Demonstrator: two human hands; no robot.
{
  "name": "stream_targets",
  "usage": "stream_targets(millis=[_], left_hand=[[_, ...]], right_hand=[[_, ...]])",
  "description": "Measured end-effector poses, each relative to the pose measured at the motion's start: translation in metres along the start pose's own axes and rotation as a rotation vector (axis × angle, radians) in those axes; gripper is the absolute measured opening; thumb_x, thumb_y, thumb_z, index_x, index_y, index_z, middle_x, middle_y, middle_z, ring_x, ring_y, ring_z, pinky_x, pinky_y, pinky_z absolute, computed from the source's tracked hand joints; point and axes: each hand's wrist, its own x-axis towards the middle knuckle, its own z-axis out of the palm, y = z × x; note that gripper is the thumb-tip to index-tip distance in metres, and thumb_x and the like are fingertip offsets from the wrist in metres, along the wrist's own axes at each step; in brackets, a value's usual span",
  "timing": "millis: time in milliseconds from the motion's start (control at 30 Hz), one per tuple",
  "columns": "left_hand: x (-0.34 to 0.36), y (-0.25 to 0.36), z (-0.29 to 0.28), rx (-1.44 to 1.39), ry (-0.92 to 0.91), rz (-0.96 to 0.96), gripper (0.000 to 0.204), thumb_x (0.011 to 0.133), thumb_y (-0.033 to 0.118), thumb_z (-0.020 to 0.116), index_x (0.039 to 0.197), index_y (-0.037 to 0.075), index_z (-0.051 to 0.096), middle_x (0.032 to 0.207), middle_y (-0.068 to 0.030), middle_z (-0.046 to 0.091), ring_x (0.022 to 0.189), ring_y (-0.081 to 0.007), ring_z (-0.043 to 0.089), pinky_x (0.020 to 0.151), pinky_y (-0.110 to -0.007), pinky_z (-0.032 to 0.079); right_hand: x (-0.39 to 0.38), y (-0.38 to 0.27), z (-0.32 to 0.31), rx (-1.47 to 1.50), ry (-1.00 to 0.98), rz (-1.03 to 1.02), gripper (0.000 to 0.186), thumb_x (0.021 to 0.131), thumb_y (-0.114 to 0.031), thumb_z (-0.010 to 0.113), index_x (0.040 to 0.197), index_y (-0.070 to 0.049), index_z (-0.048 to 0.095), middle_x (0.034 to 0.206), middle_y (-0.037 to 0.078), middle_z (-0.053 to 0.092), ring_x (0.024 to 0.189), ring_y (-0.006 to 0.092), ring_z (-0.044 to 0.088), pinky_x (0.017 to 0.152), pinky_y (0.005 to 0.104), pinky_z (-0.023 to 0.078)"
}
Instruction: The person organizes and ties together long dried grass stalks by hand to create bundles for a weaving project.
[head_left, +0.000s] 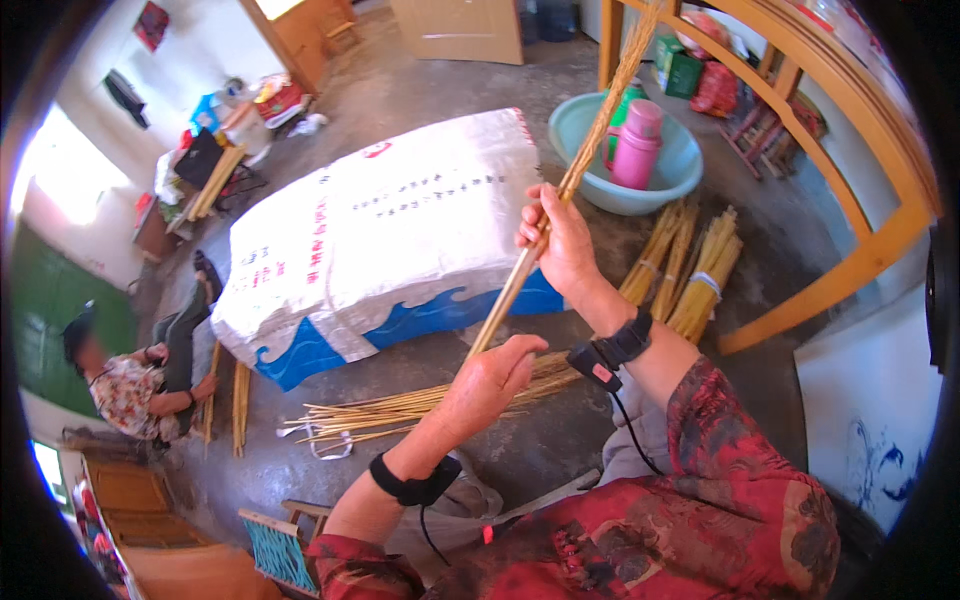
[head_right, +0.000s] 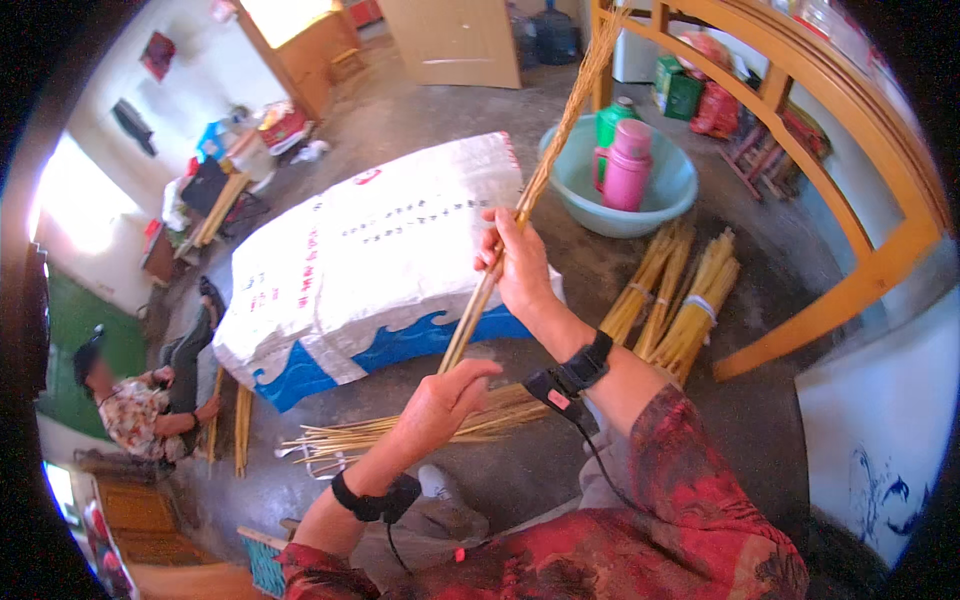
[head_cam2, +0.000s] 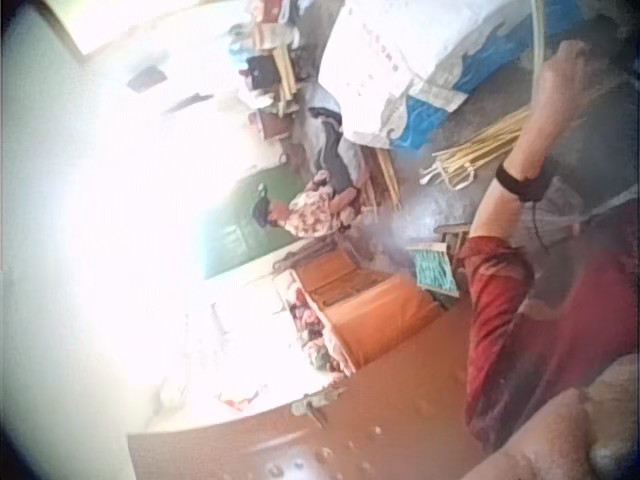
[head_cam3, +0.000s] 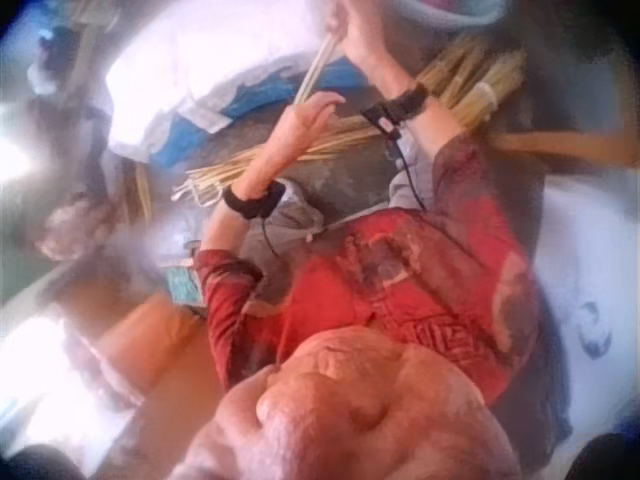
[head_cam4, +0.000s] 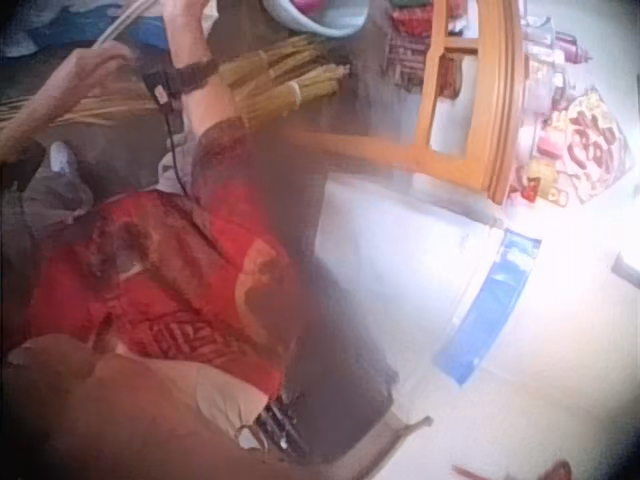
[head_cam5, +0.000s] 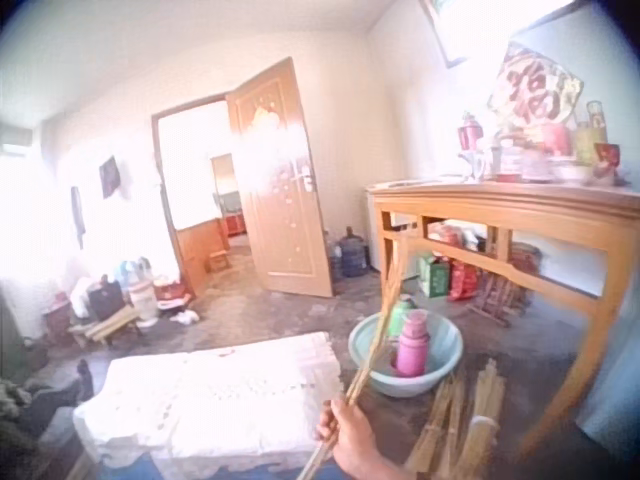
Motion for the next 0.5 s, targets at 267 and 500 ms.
stream_targets(millis=[267,500], left_hand=[[-0.008,-0.034,-0.017,-0.049,0.318,-0.184,0.026,0.081,0.015,0.055,0.100,-0.003,0.051,0.090,-0.0136,0.051,0.081,-0.0207,0.053,0.073,-0.029,0.043],[0.002,-0.091,0.004,-0.080,0.429,-0.188,0.026,0.079,0.013,0.057,0.100,-0.002,0.053,0.094,-0.0139,0.054,0.083,-0.0200,0.055,0.074,-0.030,0.045]], right_hand=[[-0.006,0.021,0.014,-0.340,-0.133,-0.142,0.026,0.088,-0.027,0.049,0.088,-0.002,0.055,0.063,-0.001,0.047,0.055,0.0062,0.044,0.056,0.0217,0.042],[-0.012,0.067,-0.007,-0.727,-0.329,-0.039,0.028,0.088,-0.028,0.048,0.089,-0.001,0.056,0.069,0.002,0.053,0.067,0.0088,0.050,0.066,0.0225,0.040]])
